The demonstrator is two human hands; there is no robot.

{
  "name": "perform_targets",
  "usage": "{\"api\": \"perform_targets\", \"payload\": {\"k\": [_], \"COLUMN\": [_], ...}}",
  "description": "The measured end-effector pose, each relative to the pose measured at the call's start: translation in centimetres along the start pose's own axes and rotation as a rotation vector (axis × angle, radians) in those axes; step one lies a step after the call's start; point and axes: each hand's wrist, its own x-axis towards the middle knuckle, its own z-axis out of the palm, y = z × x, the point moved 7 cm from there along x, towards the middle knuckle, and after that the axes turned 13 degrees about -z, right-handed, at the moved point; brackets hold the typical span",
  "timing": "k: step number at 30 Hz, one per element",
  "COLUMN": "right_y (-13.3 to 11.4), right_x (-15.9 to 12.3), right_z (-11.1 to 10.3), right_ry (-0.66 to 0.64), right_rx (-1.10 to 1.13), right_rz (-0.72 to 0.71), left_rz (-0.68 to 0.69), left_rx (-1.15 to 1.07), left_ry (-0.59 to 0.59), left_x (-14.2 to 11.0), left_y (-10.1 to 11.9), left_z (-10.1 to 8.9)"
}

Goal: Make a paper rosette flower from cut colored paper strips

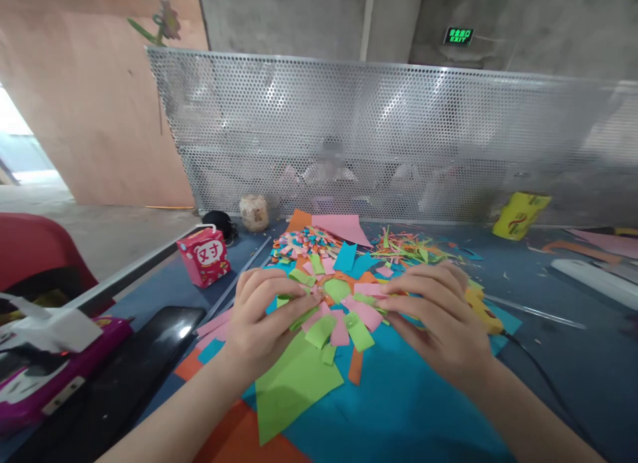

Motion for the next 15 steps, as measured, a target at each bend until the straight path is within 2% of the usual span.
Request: {"api": "perform_targets", "payload": {"k": [15], "right_y": [0.5], "right_x": [-0.04], "right_z": [-0.02], "right_ry": [-0.065], "right_rx": [0.035], "right_rz": [0.023], "left_rz": [0.008], "left_rx": [-0.029], "left_ry": [-0.048], "left_x": [0.07], "left_y": [0.3], "left_z": [0.26]}}
